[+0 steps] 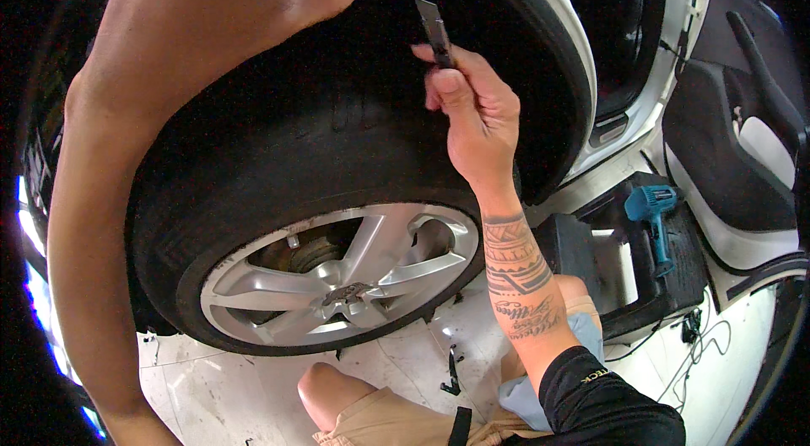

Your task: The person applies a black vinyl wrap to the front fender of a white car. They use a squeegee to smooth the wrap, a knife to trim edges, and a heat gun to activate the adhesive and conform the material to the wheel arch and bumper contours.

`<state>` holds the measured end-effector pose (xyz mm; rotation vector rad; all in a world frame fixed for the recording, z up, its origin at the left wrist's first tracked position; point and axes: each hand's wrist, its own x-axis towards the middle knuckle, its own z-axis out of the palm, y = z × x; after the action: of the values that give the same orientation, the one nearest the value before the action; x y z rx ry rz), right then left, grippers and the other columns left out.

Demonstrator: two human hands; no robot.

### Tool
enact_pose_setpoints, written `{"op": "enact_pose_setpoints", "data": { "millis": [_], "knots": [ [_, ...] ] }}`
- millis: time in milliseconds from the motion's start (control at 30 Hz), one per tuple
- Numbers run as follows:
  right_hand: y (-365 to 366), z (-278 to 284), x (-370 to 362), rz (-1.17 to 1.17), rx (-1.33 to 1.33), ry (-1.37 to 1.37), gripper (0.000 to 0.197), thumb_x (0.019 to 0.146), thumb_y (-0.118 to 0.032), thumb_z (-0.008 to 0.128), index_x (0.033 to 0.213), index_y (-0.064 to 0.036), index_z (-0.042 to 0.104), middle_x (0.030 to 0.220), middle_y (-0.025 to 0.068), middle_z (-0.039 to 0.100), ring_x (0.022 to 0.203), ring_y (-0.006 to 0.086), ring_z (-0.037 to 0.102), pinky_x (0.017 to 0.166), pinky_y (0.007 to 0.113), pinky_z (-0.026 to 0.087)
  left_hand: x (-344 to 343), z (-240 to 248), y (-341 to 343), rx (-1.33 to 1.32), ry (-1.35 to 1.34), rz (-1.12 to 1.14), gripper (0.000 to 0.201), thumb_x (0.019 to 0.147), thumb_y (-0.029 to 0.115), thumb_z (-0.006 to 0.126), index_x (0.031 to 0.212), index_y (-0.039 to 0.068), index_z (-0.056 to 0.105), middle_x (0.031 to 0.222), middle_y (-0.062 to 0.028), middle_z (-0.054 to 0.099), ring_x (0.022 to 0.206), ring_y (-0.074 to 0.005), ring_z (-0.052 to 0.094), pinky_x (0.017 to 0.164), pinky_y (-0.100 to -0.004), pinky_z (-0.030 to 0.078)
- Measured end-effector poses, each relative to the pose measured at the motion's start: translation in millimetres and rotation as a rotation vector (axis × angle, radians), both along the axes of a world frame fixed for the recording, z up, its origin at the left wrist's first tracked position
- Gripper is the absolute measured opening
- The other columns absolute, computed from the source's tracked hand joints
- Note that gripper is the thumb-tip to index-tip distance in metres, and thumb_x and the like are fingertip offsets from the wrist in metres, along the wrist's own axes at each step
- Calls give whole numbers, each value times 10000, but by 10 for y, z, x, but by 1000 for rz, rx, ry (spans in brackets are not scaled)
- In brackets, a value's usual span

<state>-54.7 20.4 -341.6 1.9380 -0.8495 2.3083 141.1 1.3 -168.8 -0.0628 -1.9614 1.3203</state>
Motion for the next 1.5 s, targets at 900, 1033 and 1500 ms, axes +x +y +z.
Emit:
{"op": "enact_pose_setpoints", "data": {
  "millis": [900,1033,1500],
  "knots": [
    [-395,441,25,7,-66,178,236,911,-19,595,1138,-39,655,1011,145,712,896,247,701,794,325,534,-206,66,170,-166,54,242,1034,604,472,877,1395,25,385,1369,-247,507,1321,-466,430,1106,-581,330],
    [-451,429,6,-39,-125,195,231,903,-36,618,1129,-56,663,1010,148,709,872,272,698,759,340,538,-215,68,79,-160,78,152,1009,619,472,874,1383,20,393,1352,-266,515,1321,-470,429,1105,-583,326],
    [-555,409,-40,-18,-136,181,295,873,-30,635,1164,-67,660,1028,131,717,916,298,706,793,370,553,-216,78,73,-131,58,177,1028,618,436,891,1382,-9,367,1341,-291,509,1308,-498,428,1105,-609,305]
  ]
}}
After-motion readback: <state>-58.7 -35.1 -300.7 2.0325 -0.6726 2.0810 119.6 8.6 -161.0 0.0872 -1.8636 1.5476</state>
